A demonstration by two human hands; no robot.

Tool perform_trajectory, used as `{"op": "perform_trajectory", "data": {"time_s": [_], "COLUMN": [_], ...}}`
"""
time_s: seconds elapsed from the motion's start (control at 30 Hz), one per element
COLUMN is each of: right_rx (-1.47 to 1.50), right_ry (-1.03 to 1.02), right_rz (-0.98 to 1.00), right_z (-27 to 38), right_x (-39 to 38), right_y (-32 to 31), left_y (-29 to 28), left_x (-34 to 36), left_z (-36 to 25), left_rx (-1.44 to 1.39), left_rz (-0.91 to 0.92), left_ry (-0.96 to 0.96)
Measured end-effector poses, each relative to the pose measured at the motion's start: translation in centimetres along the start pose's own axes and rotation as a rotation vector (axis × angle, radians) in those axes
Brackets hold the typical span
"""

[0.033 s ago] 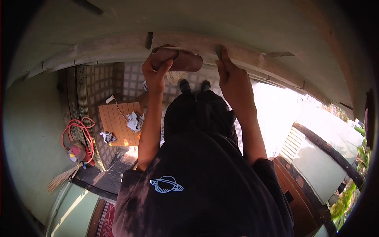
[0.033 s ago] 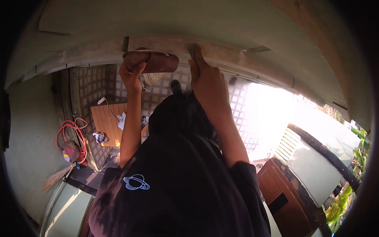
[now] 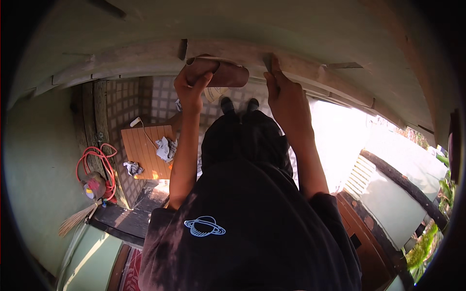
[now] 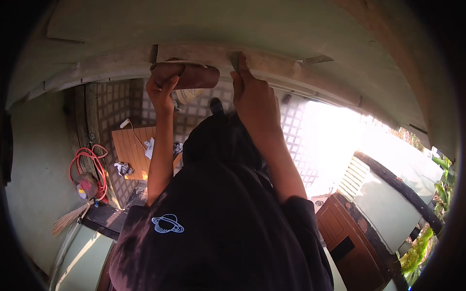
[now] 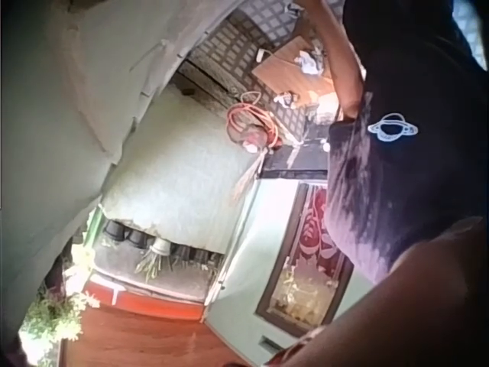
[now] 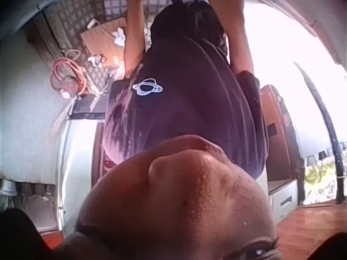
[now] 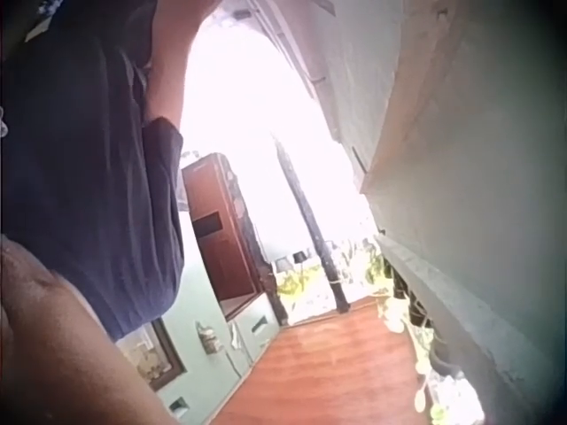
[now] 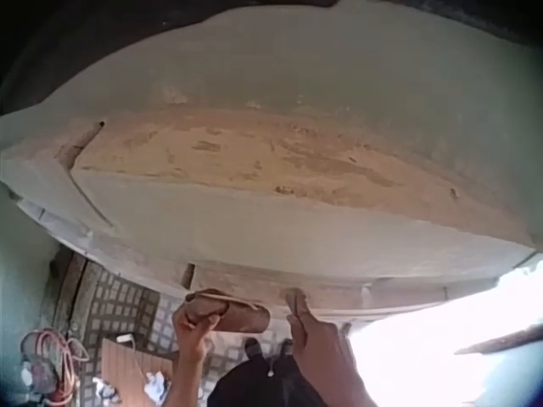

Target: Scraping old paint and debris from a wall followed by sanding to prepare the surface for painting.

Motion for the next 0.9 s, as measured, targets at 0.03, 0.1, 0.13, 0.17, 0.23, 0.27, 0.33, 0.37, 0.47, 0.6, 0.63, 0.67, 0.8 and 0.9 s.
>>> {"op": "perform_trajectory", "data": {"time_s": [0.03, 0.1, 0.13, 0.17, 0.23, 0.27, 0.33, 0.37, 0.47, 0.6, 0.63, 0.67, 0.8, 0.9], "right_rx": [-0.012, 0.007, 0.023, 0.024, 0.102, 0.1, 0.054, 0.054, 0.076, 0.141, 0.09, 0.089, 0.101, 0.125], "right_ry": [-0.045, 0.016, 0.083, 0.077, 0.086, 0.09, 0.027, 0.027, -0.096, 0.145, 0.023, 0.032, 0.093, 0.159], "right_rz": [-0.017, 0.023, 0.062, 0.066, 0.073, 0.072, 0.004, 0.005, -0.038, 0.09, 0.013, 0.012, 0.044, 0.114], "right_z": [0.4, 0.1, -0.4, -0.4, -0.3, -0.1, 0.8, 0.4, 1.1, 0.3, 0.6, 0.2, 0.4, -0.3], "right_x": [0.6, -0.9, -1.3, -1.1, -0.9, -0.4, 1.1, 0.9, -0.3, -0.5, -0.1, 0.0, -1.1, -1.1], "right_y": [0.1, 0.2, 0.4, 0.4, 0.1, 0.0, -0.3, -0.2, -0.7, -0.5, -0.6, -0.2, -0.2, -0.1], "left_y": [-0.2, -0.4, -0.3, -0.2, -0.1, 0.0, -0.2, -0.3, -0.5, -0.6, -0.2, 0.0, -0.8, -0.3], "left_x": [0.0, -0.1, -0.2, -0.2, -0.2, 0.1, 0.2, 0.2, -0.1, -0.1, 0.0, 0.2, -0.3, -0.3], "left_z": [0.0, 0.0, -0.2, -0.4, -0.4, -0.5, -0.4, 0.0, 0.3, 0.7, 0.5, -0.2, 0.4, 0.4], "left_rx": [0.002, 0.016, 0.017, 0.017, 0.013, 0.007, 0.0, 0.02, 0.047, 0.028, 0.027, 0.013, 0.015, -0.013], "left_rz": [-0.005, 0.005, -0.001, -0.016, -0.028, -0.026, -0.024, -0.002, 0.01, 0.018, 0.023, 0.004, 0.026, 0.018], "left_ry": [0.003, -0.012, -0.01, -0.02, -0.034, -0.006, 0.021, 0.004, -0.03, -0.035, -0.042, -0.013, -0.011, -0.051]}}
Point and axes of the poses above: each hand's wrist, its own x-axis towards the middle knuckle, its own y-axis out of the palm, z = x × y, the point moved 8 cm from there along x, towards the middle knuckle, and after that the axes turned 14 degrees about x, right-handed, at the moved point
